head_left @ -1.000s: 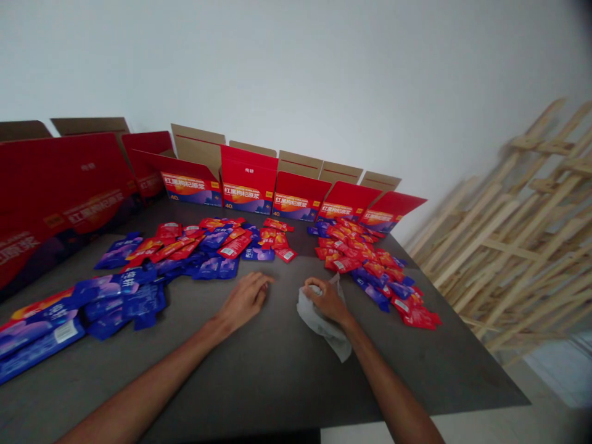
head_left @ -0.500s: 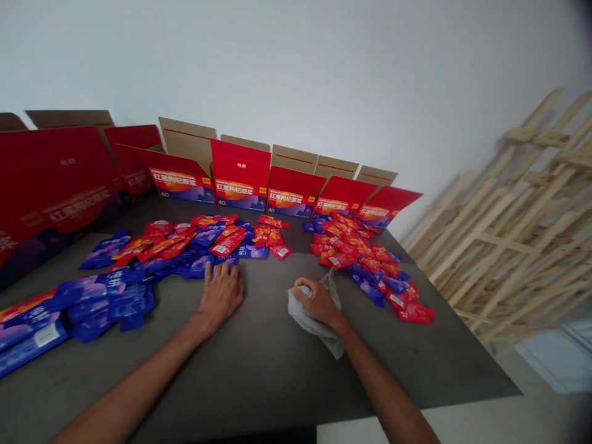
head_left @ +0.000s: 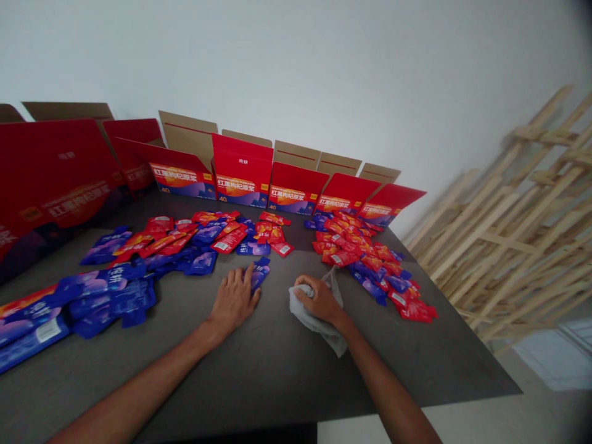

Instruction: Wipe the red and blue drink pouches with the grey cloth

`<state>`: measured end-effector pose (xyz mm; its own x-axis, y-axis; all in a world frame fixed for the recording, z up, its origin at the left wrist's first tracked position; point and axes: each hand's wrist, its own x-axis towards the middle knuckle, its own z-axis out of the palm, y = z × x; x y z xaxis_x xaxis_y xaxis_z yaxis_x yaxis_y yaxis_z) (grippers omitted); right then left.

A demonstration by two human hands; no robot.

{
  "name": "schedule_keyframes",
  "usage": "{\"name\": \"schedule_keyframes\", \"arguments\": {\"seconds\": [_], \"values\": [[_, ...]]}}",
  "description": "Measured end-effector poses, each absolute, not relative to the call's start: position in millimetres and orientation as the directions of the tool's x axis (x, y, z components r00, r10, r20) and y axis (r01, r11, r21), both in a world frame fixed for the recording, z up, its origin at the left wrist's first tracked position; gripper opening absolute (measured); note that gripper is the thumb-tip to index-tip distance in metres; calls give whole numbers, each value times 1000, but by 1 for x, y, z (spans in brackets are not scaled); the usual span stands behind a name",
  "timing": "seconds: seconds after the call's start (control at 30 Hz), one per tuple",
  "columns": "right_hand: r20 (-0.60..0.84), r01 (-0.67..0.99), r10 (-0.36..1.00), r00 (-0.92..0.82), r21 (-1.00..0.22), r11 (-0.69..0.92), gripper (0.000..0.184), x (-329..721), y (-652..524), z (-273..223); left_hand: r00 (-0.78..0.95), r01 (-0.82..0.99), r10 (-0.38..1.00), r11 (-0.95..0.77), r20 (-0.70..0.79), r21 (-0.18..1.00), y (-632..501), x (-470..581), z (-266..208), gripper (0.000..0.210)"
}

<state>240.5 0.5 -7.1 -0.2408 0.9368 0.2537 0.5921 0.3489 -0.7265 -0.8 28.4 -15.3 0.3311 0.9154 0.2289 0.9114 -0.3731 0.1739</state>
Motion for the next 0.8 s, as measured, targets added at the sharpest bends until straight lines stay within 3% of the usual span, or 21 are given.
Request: {"name": "schedule_keyframes", "arguments": {"seconds": [0.1,0.17,0.27,0.37,0.43,0.5,0.63,0.8], "values": [[265,562,930,-254,-742,365,10,241,-1,-5,317,890,924,-368,215,270,29,-2,-14,66],[286,520,925,-250,-766,377,15,241,-1,-4,319,813,922,-386,221,436,29,-2,-13,68],[328,470,923,-200,-795,384,17,238,-1,-4,345,547,918,-364,193,754,26,1,-14,64],[383,466,919,-99,-798,383,17,230,-3,-8,361,167,932,-95,28,981,18,11,-18,59],[431,498,901,-51,-771,397,18,223,-5,-11,370,-107,922,166,-116,980,9,21,-23,63],[486,544,873,-31,-725,423,17,217,-7,-13,416,-274,890,319,-187,908,0,30,-29,64],[545,599,827,-140,-619,509,18,210,-9,-12,434,-385,882,368,-186,847,-8,37,-40,67],[502,576,791,-349,-551,604,21,206,-16,-5,383,-360,908,316,-169,878,-6,35,-48,63]]}}
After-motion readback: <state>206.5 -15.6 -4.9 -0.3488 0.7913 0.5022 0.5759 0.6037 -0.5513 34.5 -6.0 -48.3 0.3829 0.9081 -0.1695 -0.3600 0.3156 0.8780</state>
